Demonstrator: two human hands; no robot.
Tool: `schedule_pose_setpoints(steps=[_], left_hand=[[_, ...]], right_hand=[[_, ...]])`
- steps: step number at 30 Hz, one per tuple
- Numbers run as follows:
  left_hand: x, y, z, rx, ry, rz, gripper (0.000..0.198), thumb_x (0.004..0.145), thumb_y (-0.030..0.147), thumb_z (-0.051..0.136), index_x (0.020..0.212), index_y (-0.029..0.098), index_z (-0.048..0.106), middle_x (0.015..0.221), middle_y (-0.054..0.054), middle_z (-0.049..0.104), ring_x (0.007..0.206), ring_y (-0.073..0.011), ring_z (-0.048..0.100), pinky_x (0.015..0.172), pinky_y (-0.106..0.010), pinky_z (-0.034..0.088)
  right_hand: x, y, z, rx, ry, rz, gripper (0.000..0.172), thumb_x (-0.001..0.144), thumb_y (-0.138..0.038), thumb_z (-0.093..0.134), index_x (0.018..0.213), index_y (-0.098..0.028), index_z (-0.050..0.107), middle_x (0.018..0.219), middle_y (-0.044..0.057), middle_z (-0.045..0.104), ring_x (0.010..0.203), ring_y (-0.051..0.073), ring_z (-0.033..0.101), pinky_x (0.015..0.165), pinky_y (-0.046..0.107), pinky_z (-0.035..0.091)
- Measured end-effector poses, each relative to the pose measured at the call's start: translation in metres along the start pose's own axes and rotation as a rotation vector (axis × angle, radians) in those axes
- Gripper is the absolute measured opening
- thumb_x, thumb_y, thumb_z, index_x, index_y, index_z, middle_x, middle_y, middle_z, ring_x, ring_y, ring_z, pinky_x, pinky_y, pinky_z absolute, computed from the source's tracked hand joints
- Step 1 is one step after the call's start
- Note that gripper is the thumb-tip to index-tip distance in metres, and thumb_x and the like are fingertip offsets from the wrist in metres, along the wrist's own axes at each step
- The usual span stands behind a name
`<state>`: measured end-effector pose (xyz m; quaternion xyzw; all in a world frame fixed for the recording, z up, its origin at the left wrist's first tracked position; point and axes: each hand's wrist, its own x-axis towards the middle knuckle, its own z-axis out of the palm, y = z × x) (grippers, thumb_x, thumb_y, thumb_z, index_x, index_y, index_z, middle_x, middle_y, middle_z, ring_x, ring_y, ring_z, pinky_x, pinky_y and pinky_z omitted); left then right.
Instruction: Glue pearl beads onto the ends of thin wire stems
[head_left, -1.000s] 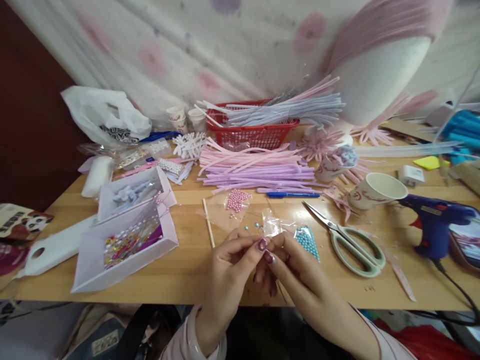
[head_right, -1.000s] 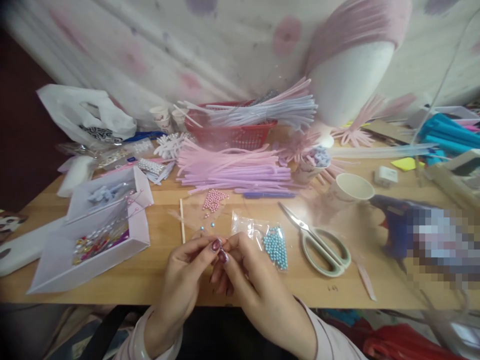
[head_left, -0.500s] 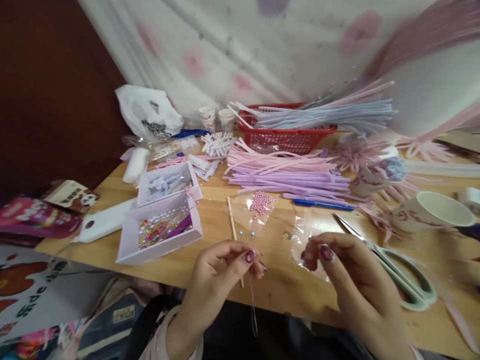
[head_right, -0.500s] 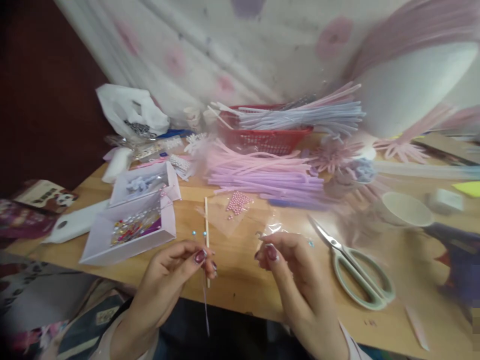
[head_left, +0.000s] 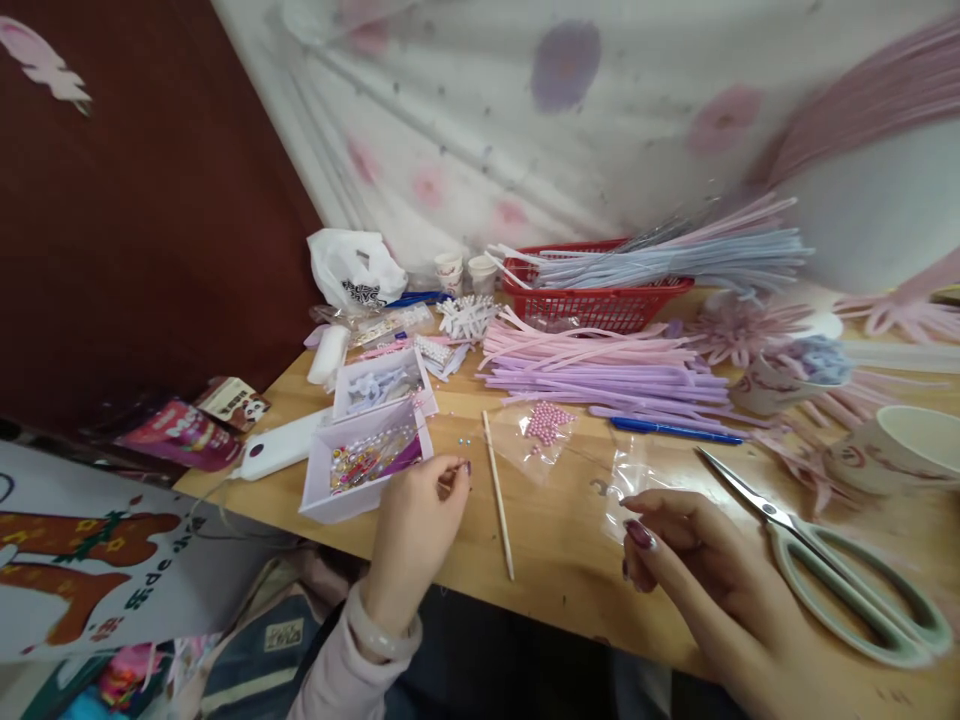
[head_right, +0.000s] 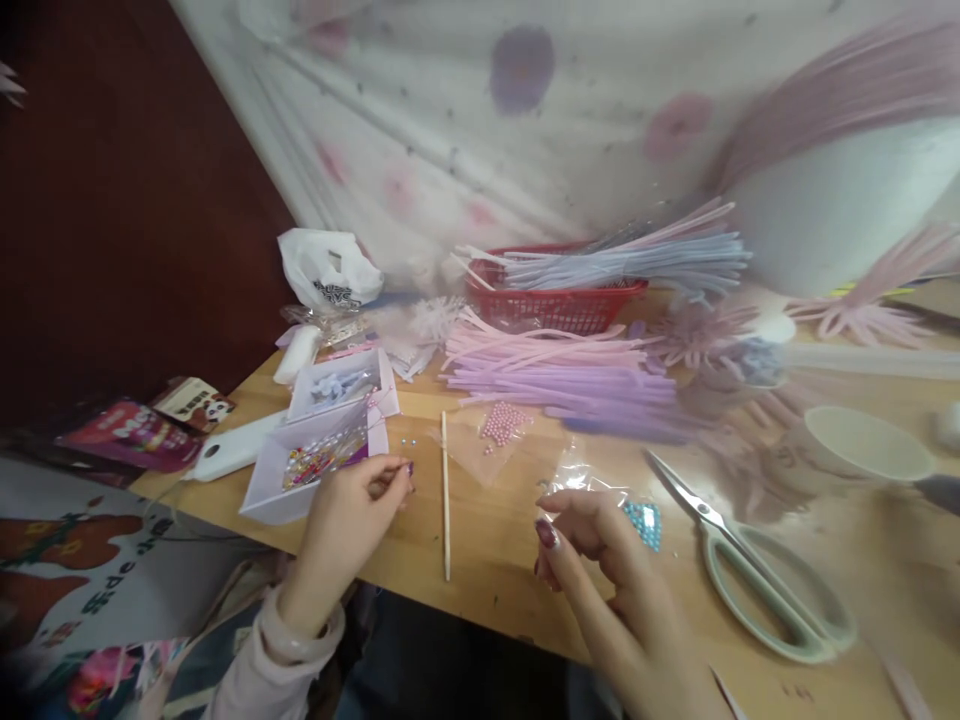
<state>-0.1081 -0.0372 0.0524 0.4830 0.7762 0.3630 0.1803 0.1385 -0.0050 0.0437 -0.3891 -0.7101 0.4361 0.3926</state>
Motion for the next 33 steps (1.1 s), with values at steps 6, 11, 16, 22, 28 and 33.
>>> schedule_pose_setpoints(steps=[6, 11, 16, 22, 28, 33], left_hand=[[-0.004, 0.001, 0.021, 0.547, 0.015, 0.046, 0.027, 0.094, 0.022, 0.047, 0.088, 0.017, 0.073, 0.082, -0.014, 0.078, 0.073, -0.0273, 0.072, 0.063, -0.032, 0.043], [-0.014, 0.007, 0.013, 0.545, 0.027, 0.052, 0.023, 0.094, 0.028, 0.052, 0.099, 0.018, 0.073, 0.091, -0.013, 0.078, 0.082, -0.0289, 0.073, 0.067, -0.032, 0.046], [-0.01, 0.0, -0.033, 0.465, 0.121, 0.071, 0.021, 0.092, 0.022, 0.053, 0.1, 0.023, 0.073, 0.098, -0.007, 0.078, 0.082, -0.0267, 0.072, 0.074, -0.034, 0.048], [0.031, -0.021, -0.075, 0.549, -0.066, 0.103, 0.026, 0.082, 0.013, 0.055, 0.098, 0.021, 0.074, 0.101, -0.008, 0.079, 0.093, -0.0277, 0.072, 0.082, -0.034, 0.05], [0.053, -0.029, -0.078, 0.472, -0.246, 0.178, 0.021, 0.077, 0.015, 0.061, 0.085, 0.024, 0.078, 0.091, -0.003, 0.08, 0.086, -0.0238, 0.072, 0.078, -0.031, 0.05], [0.052, -0.028, -0.091, 0.444, -0.185, 0.184, 0.02, 0.082, 0.022, 0.056, 0.083, 0.023, 0.077, 0.09, -0.003, 0.079, 0.083, -0.0243, 0.071, 0.078, -0.034, 0.05]], right_hand=[[-0.007, -0.003, -0.001, -0.009, -0.04, 0.064, 0.024, 0.098, -0.043, 0.052, 0.115, -0.026, 0.056, 0.075, 0.002, 0.067, 0.065, 0.018, 0.068, 0.049, 0.024, 0.055], [-0.009, 0.001, -0.003, -0.017, -0.085, 0.082, 0.028, 0.097, -0.044, 0.052, 0.12, -0.028, 0.055, 0.078, 0.002, 0.067, 0.07, 0.02, 0.07, 0.049, 0.023, 0.056], [-0.007, 0.011, -0.007, -0.076, -0.153, 0.056, 0.028, 0.097, -0.04, 0.052, 0.122, -0.028, 0.054, 0.086, 0.006, 0.07, 0.073, 0.021, 0.071, 0.05, 0.025, 0.058], [-0.005, 0.01, -0.007, -0.16, -0.207, -0.003, 0.022, 0.099, -0.038, 0.049, 0.118, -0.027, 0.053, 0.082, 0.003, 0.068, 0.07, 0.019, 0.069, 0.058, 0.026, 0.059], [-0.001, 0.006, -0.003, -0.17, -0.214, 0.0, 0.021, 0.099, -0.04, 0.047, 0.11, -0.025, 0.056, 0.076, 0.002, 0.067, 0.065, 0.018, 0.067, 0.055, 0.024, 0.056], [0.002, 0.007, -0.002, -0.152, -0.22, 0.019, 0.02, 0.098, -0.041, 0.048, 0.105, -0.025, 0.058, 0.079, 0.004, 0.068, 0.065, 0.018, 0.068, 0.054, 0.024, 0.056]])
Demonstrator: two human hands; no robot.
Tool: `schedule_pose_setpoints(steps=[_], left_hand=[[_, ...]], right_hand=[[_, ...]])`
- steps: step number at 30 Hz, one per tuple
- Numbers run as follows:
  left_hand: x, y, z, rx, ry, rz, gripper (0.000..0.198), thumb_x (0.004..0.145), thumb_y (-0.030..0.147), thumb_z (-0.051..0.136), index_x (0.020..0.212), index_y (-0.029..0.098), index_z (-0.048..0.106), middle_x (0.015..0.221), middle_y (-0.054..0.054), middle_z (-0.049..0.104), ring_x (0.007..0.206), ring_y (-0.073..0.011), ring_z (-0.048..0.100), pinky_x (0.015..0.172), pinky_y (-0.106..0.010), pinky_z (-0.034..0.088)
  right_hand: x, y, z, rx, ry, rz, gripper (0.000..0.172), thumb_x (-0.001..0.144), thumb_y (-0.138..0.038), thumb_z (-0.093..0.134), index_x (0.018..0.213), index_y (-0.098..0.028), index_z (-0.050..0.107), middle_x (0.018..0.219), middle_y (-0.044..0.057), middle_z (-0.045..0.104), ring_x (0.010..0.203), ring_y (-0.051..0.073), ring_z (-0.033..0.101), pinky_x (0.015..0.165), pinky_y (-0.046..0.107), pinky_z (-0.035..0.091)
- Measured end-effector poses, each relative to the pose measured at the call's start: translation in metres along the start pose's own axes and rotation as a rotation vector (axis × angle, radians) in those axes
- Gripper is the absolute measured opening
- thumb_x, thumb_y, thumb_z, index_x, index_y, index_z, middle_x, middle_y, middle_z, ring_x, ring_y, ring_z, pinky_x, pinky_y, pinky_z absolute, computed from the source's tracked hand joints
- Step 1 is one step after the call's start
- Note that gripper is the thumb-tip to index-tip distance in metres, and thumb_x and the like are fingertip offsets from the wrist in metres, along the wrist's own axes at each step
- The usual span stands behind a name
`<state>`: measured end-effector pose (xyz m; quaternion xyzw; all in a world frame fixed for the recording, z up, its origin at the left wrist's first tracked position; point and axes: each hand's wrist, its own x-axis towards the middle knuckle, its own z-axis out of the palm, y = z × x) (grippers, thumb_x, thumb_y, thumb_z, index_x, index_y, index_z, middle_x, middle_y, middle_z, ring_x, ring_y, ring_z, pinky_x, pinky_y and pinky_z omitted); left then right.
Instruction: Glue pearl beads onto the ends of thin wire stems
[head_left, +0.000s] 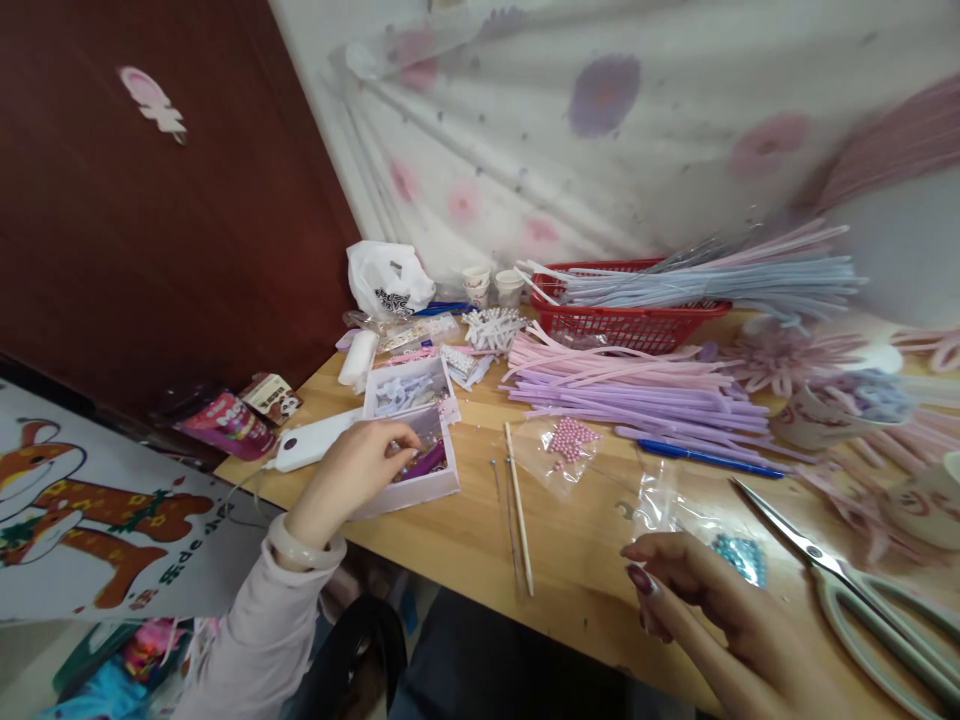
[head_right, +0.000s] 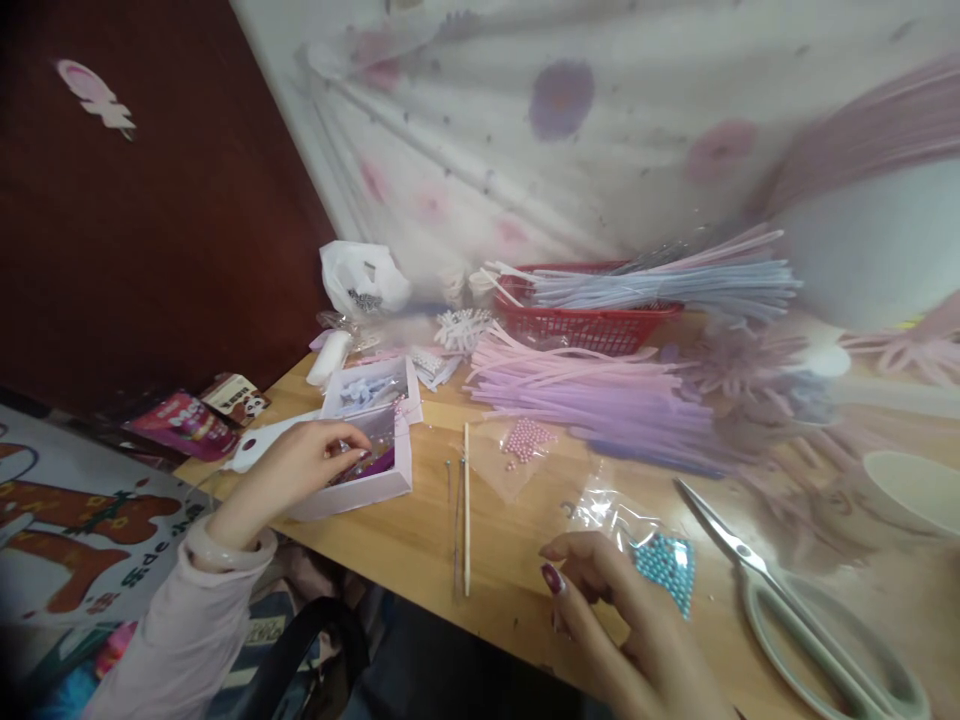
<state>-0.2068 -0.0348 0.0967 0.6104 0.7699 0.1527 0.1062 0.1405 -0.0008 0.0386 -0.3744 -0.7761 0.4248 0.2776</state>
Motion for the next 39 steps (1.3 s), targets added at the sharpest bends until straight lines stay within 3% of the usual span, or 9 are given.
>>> schedule_pose_setpoints(steps=[2, 6, 8, 13, 16, 23, 30, 35, 39], left_hand=[[-0.008, 0.002, -0.009, -0.037, 0.136, -0.035, 0.02, 0.083, 0.026, 0.057, 0.086, 0.023, 0.076, 0.091, -0.002, 0.079, 0.084, -0.0239, 0.071, 0.076, -0.033, 0.051], [-0.024, 0.008, -0.029, -0.116, 0.556, -0.074, 0.019, 0.085, 0.034, 0.06, 0.094, 0.025, 0.075, 0.099, -0.001, 0.079, 0.094, -0.023, 0.071, 0.075, -0.029, 0.052], [-0.026, 0.009, -0.035, -0.139, 0.635, -0.065, 0.02, 0.086, 0.036, 0.061, 0.097, 0.025, 0.074, 0.103, -0.002, 0.078, 0.096, -0.0224, 0.07, 0.075, -0.028, 0.052], [-0.009, -0.004, -0.021, -0.176, 0.313, -0.034, 0.017, 0.08, 0.032, 0.059, 0.086, 0.023, 0.073, 0.093, -0.003, 0.079, 0.088, -0.0253, 0.072, 0.08, -0.035, 0.053], [0.001, -0.013, -0.006, -0.207, 0.233, -0.036, 0.016, 0.08, 0.032, 0.057, 0.084, 0.023, 0.069, 0.089, -0.004, 0.078, 0.085, -0.0257, 0.072, 0.078, -0.035, 0.053], [0.007, -0.02, -0.008, -0.459, 0.313, -0.023, 0.022, 0.085, 0.037, 0.053, 0.096, 0.021, 0.062, 0.081, -0.002, 0.069, 0.072, -0.0203, 0.07, 0.07, -0.032, 0.054], [0.007, -0.02, -0.012, -0.34, 0.403, 0.011, 0.014, 0.09, 0.029, 0.047, 0.099, 0.022, 0.055, 0.08, 0.0, 0.064, 0.055, -0.0135, 0.055, 0.057, -0.027, 0.045], [-0.001, 0.008, -0.005, -0.713, 0.452, 0.004, 0.013, 0.093, 0.033, 0.052, 0.094, 0.021, 0.055, 0.071, 0.003, 0.06, 0.049, -0.0093, 0.043, 0.047, -0.022, 0.034], [-0.01, 0.039, 0.008, -0.957, 0.463, 0.02, 0.016, 0.092, 0.035, 0.058, 0.088, 0.02, 0.058, 0.067, 0.004, 0.056, 0.048, -0.0067, 0.04, 0.045, -0.02, 0.031]], right_hand=[[0.0, -0.001, 0.0, 0.029, 0.012, -0.005, 0.019, 0.098, -0.041, 0.049, 0.102, -0.026, 0.059, 0.079, 0.004, 0.068, 0.064, 0.018, 0.068, 0.054, 0.024, 0.057], [0.001, -0.006, 0.001, 0.095, 0.098, -0.021, 0.016, 0.096, -0.04, 0.053, 0.1, -0.027, 0.06, 0.075, 0.001, 0.067, 0.061, 0.016, 0.067, 0.05, 0.021, 0.056], [0.001, -0.009, 0.002, 0.123, 0.143, -0.036, 0.015, 0.096, -0.04, 0.054, 0.101, -0.027, 0.059, 0.069, 0.0, 0.066, 0.057, 0.015, 0.067, 0.049, 0.02, 0.055], [-0.002, -0.01, 0.003, 0.108, 0.128, -0.007, 0.017, 0.096, -0.042, 0.055, 0.102, -0.027, 0.06, 0.072, 0.001, 0.067, 0.059, 0.016, 0.067, 0.048, 0.02, 0.055], [-0.006, -0.006, 0.002, 0.101, 0.088, 0.021, 0.018, 0.097, -0.042, 0.053, 0.105, -0.027, 0.058, 0.074, 0.002, 0.066, 0.061, 0.016, 0.066, 0.047, 0.021, 0.054], [-0.004, -0.004, 0.003, 0.096, 0.08, 0.015, 0.018, 0.097, -0.042, 0.052, 0.106, -0.027, 0.057, 0.075, 0.002, 0.065, 0.061, 0.016, 0.066, 0.048, 0.021, 0.054], [0.005, -0.012, 0.004, 0.092, 0.094, -0.062, 0.016, 0.097, -0.041, 0.051, 0.097, -0.026, 0.058, 0.068, 0.0, 0.063, 0.056, 0.015, 0.063, 0.049, 0.022, 0.052], [0.007, -0.011, 0.012, 0.215, -0.007, 0.018, 0.021, 0.099, -0.043, 0.049, 0.095, -0.025, 0.06, 0.07, 0.0, 0.062, 0.06, 0.014, 0.062, 0.052, 0.022, 0.051], [0.021, -0.013, 0.035, 0.4, -0.142, 0.126, 0.027, 0.097, -0.049, 0.052, 0.097, -0.023, 0.062, 0.071, 0.0, 0.061, 0.06, 0.013, 0.058, 0.053, 0.024, 0.049]])
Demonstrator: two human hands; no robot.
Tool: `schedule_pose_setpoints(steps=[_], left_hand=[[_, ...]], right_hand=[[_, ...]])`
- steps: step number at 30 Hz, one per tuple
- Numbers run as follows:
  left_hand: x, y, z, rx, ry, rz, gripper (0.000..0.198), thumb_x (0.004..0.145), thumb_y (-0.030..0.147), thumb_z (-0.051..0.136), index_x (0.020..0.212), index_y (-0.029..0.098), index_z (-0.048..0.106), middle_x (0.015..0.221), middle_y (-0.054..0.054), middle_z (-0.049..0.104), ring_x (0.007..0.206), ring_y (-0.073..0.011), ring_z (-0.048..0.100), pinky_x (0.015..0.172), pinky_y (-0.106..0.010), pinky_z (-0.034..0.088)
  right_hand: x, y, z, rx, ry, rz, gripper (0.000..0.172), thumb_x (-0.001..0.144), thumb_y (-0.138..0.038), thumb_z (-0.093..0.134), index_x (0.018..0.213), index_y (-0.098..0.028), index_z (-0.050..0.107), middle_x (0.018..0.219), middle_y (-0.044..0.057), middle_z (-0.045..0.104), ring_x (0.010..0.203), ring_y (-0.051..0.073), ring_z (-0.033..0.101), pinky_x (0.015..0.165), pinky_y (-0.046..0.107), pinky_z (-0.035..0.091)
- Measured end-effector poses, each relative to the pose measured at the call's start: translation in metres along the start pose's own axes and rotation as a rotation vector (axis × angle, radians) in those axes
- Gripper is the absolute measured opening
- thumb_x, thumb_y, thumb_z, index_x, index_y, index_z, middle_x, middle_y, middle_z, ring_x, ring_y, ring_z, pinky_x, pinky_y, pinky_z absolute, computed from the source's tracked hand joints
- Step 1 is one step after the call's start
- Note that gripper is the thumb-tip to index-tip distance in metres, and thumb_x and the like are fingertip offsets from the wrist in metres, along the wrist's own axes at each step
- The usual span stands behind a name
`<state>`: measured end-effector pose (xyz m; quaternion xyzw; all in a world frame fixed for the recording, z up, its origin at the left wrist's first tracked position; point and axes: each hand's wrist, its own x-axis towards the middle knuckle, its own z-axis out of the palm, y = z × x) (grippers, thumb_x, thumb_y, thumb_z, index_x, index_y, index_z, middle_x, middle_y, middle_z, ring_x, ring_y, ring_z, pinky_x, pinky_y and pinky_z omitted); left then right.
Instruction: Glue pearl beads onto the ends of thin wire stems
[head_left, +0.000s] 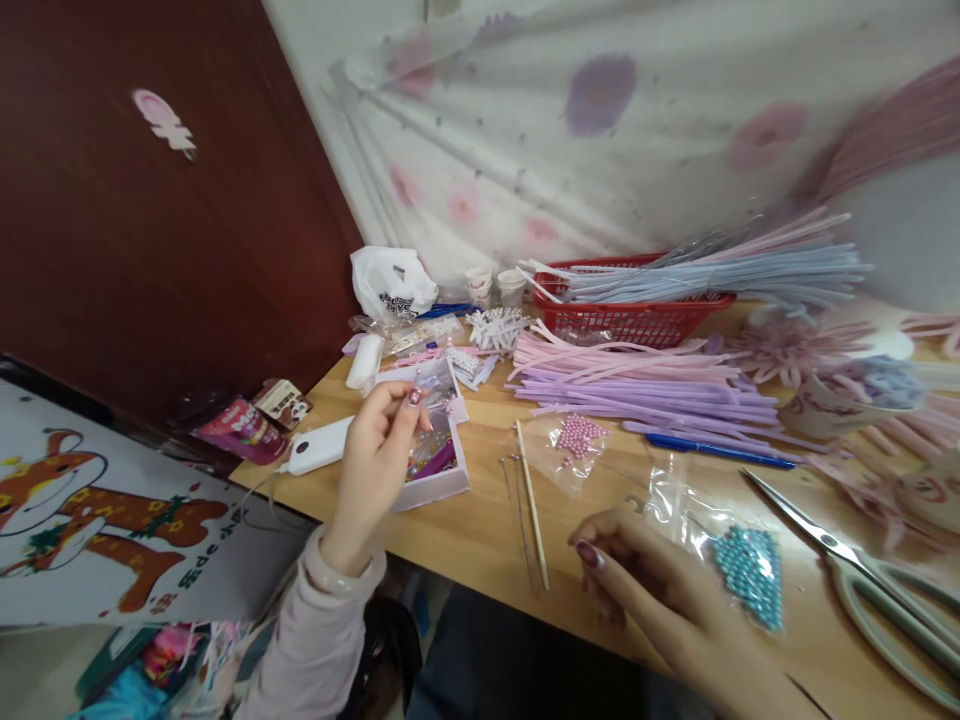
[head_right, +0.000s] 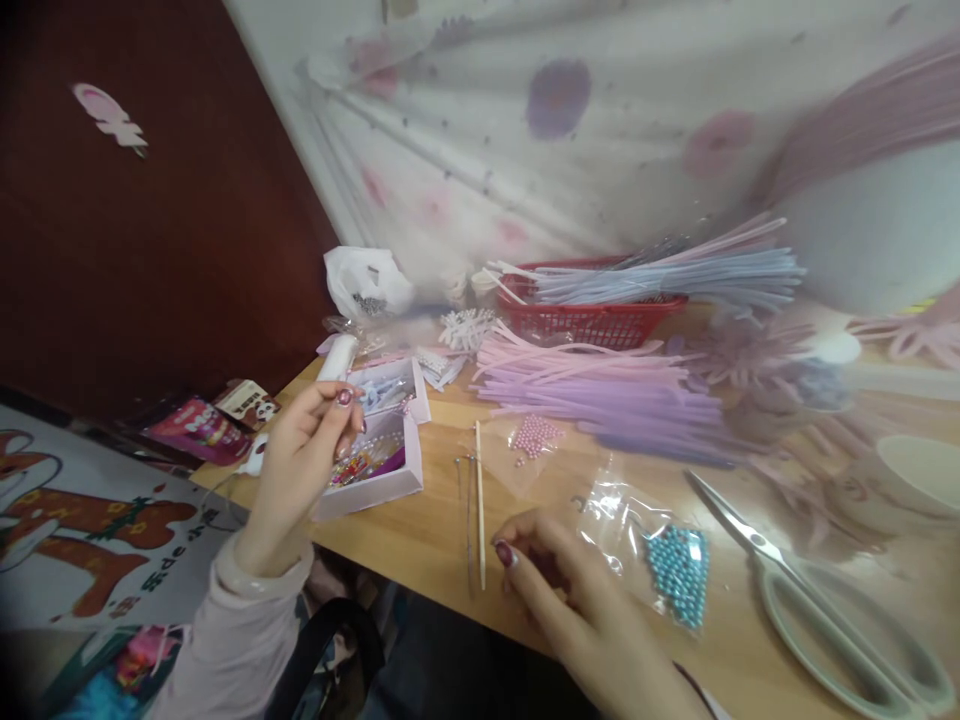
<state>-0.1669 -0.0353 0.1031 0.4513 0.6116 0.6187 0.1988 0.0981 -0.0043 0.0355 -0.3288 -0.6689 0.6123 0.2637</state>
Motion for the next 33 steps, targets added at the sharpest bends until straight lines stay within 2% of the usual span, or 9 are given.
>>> schedule_pose_setpoints(steps=[3, 7, 9, 11, 16, 23, 28, 31, 33], left_hand=[[-0.018, 0.001, 0.029, -0.267, 0.0, -0.125, 0.019, 0.091, 0.039, 0.062, 0.09, 0.021, 0.059, 0.065, 0.005, 0.053, 0.046, -0.0052, 0.037, 0.044, -0.018, 0.029], [-0.042, -0.002, 0.08, -0.595, -0.175, -0.292, 0.028, 0.085, 0.047, 0.069, 0.086, 0.021, 0.057, 0.063, 0.004, 0.053, 0.044, -0.0048, 0.036, 0.041, -0.018, 0.027], [-0.051, -0.004, 0.101, -0.702, -0.197, -0.354, 0.03, 0.084, 0.047, 0.071, 0.084, 0.022, 0.055, 0.063, 0.005, 0.051, 0.044, -0.0047, 0.038, 0.041, -0.018, 0.03], [-0.056, -0.007, 0.113, -0.723, -0.141, -0.377, 0.03, 0.084, 0.047, 0.071, 0.085, 0.022, 0.054, 0.065, 0.005, 0.052, 0.047, -0.0057, 0.044, 0.044, -0.018, 0.037], [-0.062, -0.014, 0.119, -0.571, -0.056, -0.417, 0.028, 0.088, 0.049, 0.065, 0.09, 0.024, 0.053, 0.073, 0.003, 0.059, 0.058, -0.0108, 0.061, 0.049, -0.02, 0.048], [-0.069, -0.016, 0.118, -0.268, 0.012, -0.213, 0.023, 0.089, 0.043, 0.064, 0.095, 0.022, 0.058, 0.087, -0.007, 0.075, 0.083, -0.0207, 0.074, 0.071, -0.03, 0.06], [-0.073, -0.02, 0.123, -0.186, -0.059, -0.226, 0.018, 0.088, 0.04, 0.064, 0.091, 0.022, 0.061, 0.085, -0.007, 0.075, 0.075, -0.0192, 0.073, 0.064, -0.028, 0.058], [-0.079, -0.024, 0.129, -0.161, -0.124, -0.223, 0.013, 0.087, 0.035, 0.065, 0.088, 0.022, 0.064, 0.088, -0.007, 0.073, 0.082, -0.019, 0.071, 0.073, -0.029, 0.057], [-0.084, -0.025, 0.129, -0.144, -0.188, -0.224, 0.012, 0.087, 0.033, 0.065, 0.089, 0.021, 0.065, 0.094, -0.008, 0.073, 0.089, -0.0201, 0.071, 0.081, -0.031, 0.057]], right_hand=[[0.019, 0.0, 0.02, 0.297, -0.038, 0.104, 0.036, 0.09, -0.057, 0.059, 0.1, -0.022, 0.063, 0.083, 0.003, 0.067, 0.064, 0.014, 0.062, 0.061, 0.029, 0.055], [0.036, -0.004, 0.037, 0.704, -0.07, 0.195, 0.038, 0.085, -0.058, 0.066, 0.101, -0.023, 0.063, 0.093, 0.005, 0.069, 0.076, 0.019, 0.068, 0.063, 0.032, 0.056], [0.038, -0.005, 0.039, 0.787, -0.041, 0.194, 0.036, 0.085, -0.055, 0.067, 0.102, -0.024, 0.062, 0.09, 0.004, 0.068, 0.075, 0.02, 0.069, 0.057, 0.029, 0.055], [0.037, -0.004, 0.038, 0.773, 0.028, 0.176, 0.034, 0.085, -0.053, 0.068, 0.102, -0.024, 0.06, 0.09, 0.003, 0.067, 0.072, 0.019, 0.068, 0.054, 0.028, 0.054], [0.031, 0.004, 0.033, 0.548, 0.109, 0.084, 0.032, 0.087, -0.05, 0.065, 0.102, -0.023, 0.055, 0.092, 0.001, 0.064, 0.061, 0.012, 0.064, 0.051, 0.026, 0.055], [0.026, 0.005, 0.025, 0.394, 0.182, 0.027, 0.028, 0.095, -0.051, 0.049, 0.095, -0.024, 0.048, 0.067, -0.006, 0.057, 0.045, 0.009, 0.053, 0.04, 0.021, 0.039], [0.02, 0.006, 0.02, 0.386, 0.211, -0.047, 0.028, 0.099, -0.05, 0.045, 0.092, -0.023, 0.047, 0.067, -0.006, 0.055, 0.046, 0.008, 0.042, 0.045, 0.023, 0.031], [0.017, 0.007, 0.019, 0.354, 0.245, -0.058, 0.032, 0.097, -0.053, 0.048, 0.084, -0.024, 0.048, 0.065, -0.007, 0.045, 0.051, 0.01, 0.037, 0.05, 0.025, 0.033], [0.016, 0.009, 0.017, 0.32, 0.265, -0.042, 0.035, 0.094, -0.057, 0.052, 0.082, -0.024, 0.049, 0.068, -0.005, 0.045, 0.058, 0.012, 0.041, 0.054, 0.026, 0.038]])
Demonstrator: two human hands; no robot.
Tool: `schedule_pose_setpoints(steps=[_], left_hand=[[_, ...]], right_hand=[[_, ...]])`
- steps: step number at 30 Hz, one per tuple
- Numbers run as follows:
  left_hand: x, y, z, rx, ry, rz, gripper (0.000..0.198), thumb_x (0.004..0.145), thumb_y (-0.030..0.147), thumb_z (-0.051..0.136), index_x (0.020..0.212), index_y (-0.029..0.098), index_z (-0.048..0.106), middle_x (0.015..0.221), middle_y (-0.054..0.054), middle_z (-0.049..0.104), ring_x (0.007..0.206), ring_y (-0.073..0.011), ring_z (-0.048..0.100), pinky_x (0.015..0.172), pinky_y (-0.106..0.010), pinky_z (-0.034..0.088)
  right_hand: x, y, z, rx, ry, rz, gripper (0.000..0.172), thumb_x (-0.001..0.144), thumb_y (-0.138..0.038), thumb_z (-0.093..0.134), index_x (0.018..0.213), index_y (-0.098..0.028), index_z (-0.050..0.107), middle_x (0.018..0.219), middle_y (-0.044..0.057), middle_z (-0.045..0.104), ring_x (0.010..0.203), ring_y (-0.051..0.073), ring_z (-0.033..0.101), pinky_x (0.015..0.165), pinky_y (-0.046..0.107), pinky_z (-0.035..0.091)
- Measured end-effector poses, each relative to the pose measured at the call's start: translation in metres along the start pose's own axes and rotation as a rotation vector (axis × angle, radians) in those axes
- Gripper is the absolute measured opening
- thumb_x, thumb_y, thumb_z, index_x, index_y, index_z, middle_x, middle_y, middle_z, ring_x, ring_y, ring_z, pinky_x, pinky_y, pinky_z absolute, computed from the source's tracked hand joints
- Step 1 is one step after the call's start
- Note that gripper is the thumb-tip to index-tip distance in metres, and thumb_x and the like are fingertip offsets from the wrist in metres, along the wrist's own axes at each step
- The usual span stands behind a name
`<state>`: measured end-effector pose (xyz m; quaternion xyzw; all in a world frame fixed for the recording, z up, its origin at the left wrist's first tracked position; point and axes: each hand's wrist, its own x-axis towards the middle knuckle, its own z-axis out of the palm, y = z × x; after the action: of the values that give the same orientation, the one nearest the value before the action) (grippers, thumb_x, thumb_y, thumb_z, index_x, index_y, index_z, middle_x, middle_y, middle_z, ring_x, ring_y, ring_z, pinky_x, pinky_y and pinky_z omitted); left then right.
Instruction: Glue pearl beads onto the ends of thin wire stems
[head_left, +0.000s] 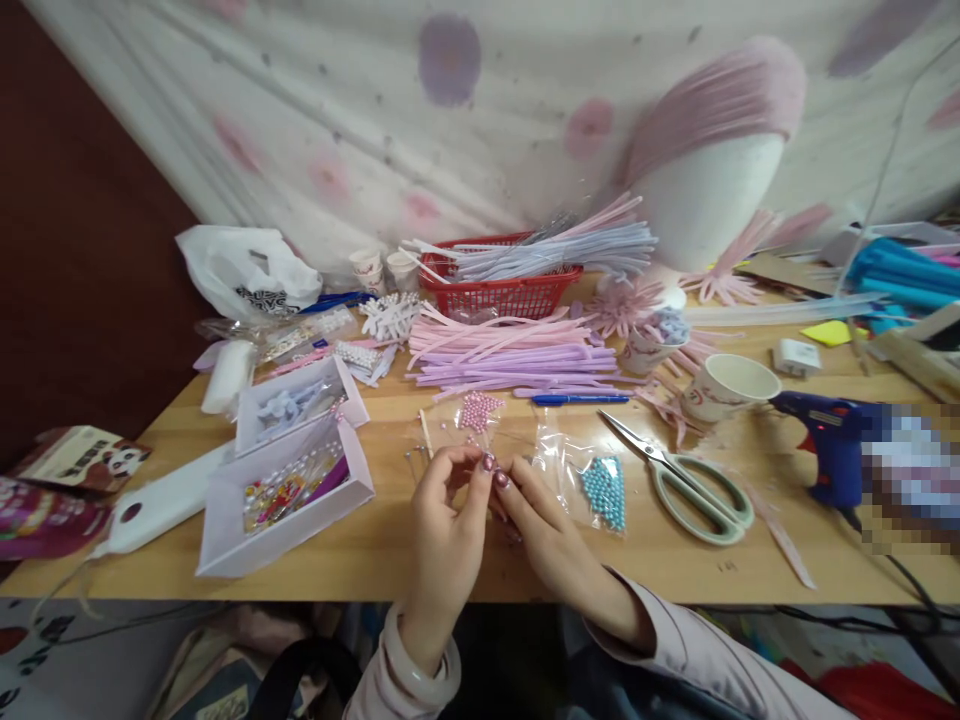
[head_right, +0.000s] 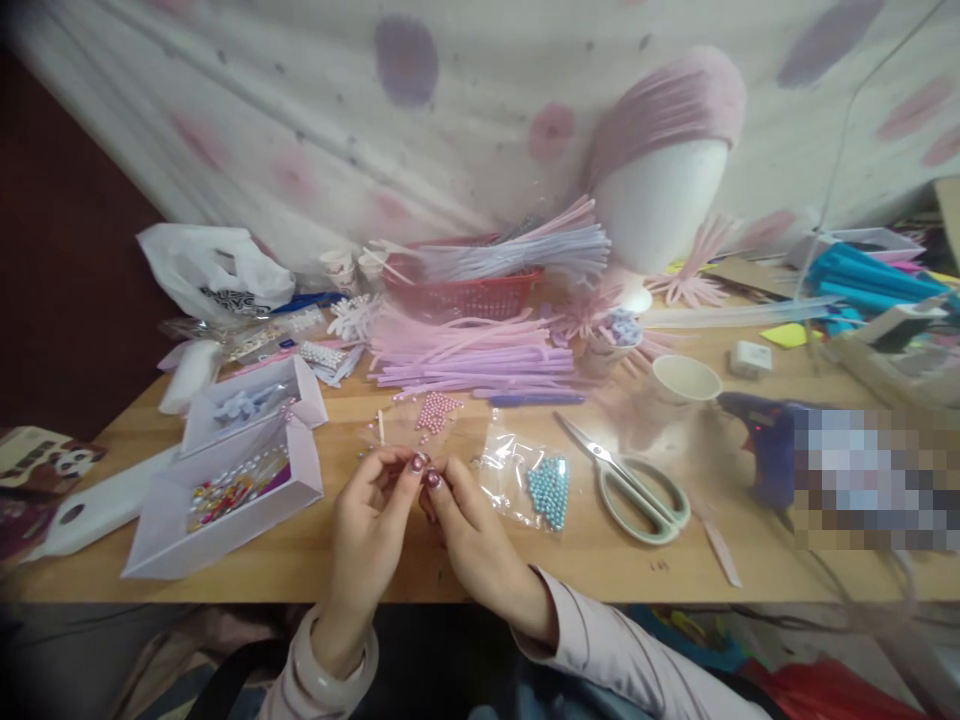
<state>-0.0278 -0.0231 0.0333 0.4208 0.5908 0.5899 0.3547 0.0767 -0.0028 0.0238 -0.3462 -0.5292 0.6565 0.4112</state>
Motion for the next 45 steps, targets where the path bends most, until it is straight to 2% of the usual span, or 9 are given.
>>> schedule_pose_setpoints(steps=[4, 8, 12, 19, 22, 33, 37, 42, 45], left_hand=[[-0.004, 0.01, -0.029, 0.195, -0.078, 0.098, 0.021, 0.087, 0.03, 0.066, 0.106, 0.023, 0.068, 0.11, -0.01, 0.072, 0.097, -0.0227, 0.07, 0.086, -0.034, 0.055], [0.016, 0.036, -0.1, 0.668, 0.155, 0.281, 0.012, 0.086, 0.027, 0.061, 0.092, 0.024, 0.071, 0.088, -0.004, 0.076, 0.078, -0.0207, 0.07, 0.078, -0.033, 0.055], [0.053, 0.041, -0.155, 1.119, 0.103, 0.169, 0.014, 0.084, 0.022, 0.058, 0.089, 0.024, 0.07, 0.084, -0.003, 0.077, 0.074, -0.0231, 0.072, 0.072, -0.034, 0.055], [0.08, 0.03, -0.151, 1.361, 0.013, 0.376, 0.029, 0.088, 0.012, 0.054, 0.11, 0.022, 0.07, 0.106, -0.01, 0.068, 0.099, -0.0282, 0.064, 0.083, -0.039, 0.049], [0.085, 0.039, -0.154, 1.542, -0.05, 0.497, 0.026, 0.09, 0.011, 0.051, 0.094, 0.02, 0.075, 0.099, -0.013, 0.068, 0.096, -0.0307, 0.06, 0.081, -0.042, 0.046], [0.076, 0.072, -0.189, 1.391, 0.049, 0.562, 0.026, 0.093, 0.029, 0.051, 0.093, 0.025, 0.077, 0.096, -0.008, 0.077, 0.092, -0.0298, 0.065, 0.084, -0.044, 0.046], [0.049, 0.069, -0.162, 0.847, 0.202, 0.361, 0.015, 0.082, 0.03, 0.063, 0.084, 0.024, 0.077, 0.087, -0.005, 0.078, 0.077, -0.0229, 0.068, 0.075, -0.037, 0.053], [0.0, 0.024, -0.058, -0.065, -0.053, -0.158, 0.019, 0.069, 0.035, 0.077, 0.076, 0.018, 0.074, 0.073, -0.007, 0.075, 0.065, -0.0186, 0.068, 0.062, -0.03, 0.056], [-0.021, 0.0, -0.003, -0.335, -0.106, -0.311, 0.023, 0.069, 0.035, 0.079, 0.075, 0.014, 0.071, 0.07, -0.006, 0.073, 0.059, -0.0135, 0.064, 0.061, -0.027, 0.054]], right_hand=[[-0.004, 0.004, -0.013, -0.127, 0.098, -0.03, 0.038, 0.093, -0.059, 0.053, 0.08, -0.024, 0.054, 0.072, -0.002, 0.051, 0.066, 0.015, 0.047, 0.061, 0.028, 0.043], [-0.005, 0.006, -0.033, -0.255, 0.247, -0.066, 0.039, 0.089, -0.062, 0.057, 0.083, -0.024, 0.06, 0.076, 0.0, 0.056, 0.07, 0.017, 0.052, 0.066, 0.03, 0.044], [-0.004, 0.006, -0.045, -0.322, 0.302, -0.085, 0.039, 0.09, -0.061, 0.057, 0.078, -0.024, 0.06, 0.074, 0.0, 0.057, 0.072, 0.018, 0.052, 0.069, 0.031, 0.043], [-0.003, 0.01, -0.044, -0.165, 0.325, -0.134, 0.032, 0.094, -0.053, 0.056, 0.079, -0.025, 0.057, 0.069, -0.002, 0.049, 0.07, 0.016, 0.049, 0.074, 0.031, 0.044], [-0.002, 0.01, -0.044, -0.075, 0.314, -0.148, 0.029, 0.096, -0.05, 0.056, 0.08, -0.025, 0.056, 0.067, -0.004, 0.044, 0.063, 0.015, 0.045, 0.068, 0.031, 0.045], [0.0, 0.006, -0.041, 0.051, 0.394, -0.163, 0.023, 0.095, -0.047, 0.06, 0.087, -0.025, 0.059, 0.065, -0.006, 0.037, 0.056, 0.012, 0.035, 0.056, 0.027, 0.04], [-0.002, -0.001, -0.037, 0.142, 0.373, -0.191, 0.024, 0.092, -0.046, 0.064, 0.083, -0.024, 0.064, 0.061, -0.006, 0.036, 0.053, 0.011, 0.034, 0.053, 0.026, 0.042], [-0.001, 0.003, -0.038, 0.331, 0.24, -0.235, 0.027, 0.087, -0.046, 0.07, 0.072, -0.024, 0.066, 0.094, 0.003, 0.067, 0.09, 0.02, 0.066, 0.071, 0.029, 0.058], [-0.002, 0.006, -0.038, 0.375, 0.176, -0.197, 0.027, 0.091, -0.046, 0.065, 0.075, -0.025, 0.068, 0.122, 0.005, 0.068, 0.113, 0.024, 0.065, 0.085, 0.032, 0.058]])
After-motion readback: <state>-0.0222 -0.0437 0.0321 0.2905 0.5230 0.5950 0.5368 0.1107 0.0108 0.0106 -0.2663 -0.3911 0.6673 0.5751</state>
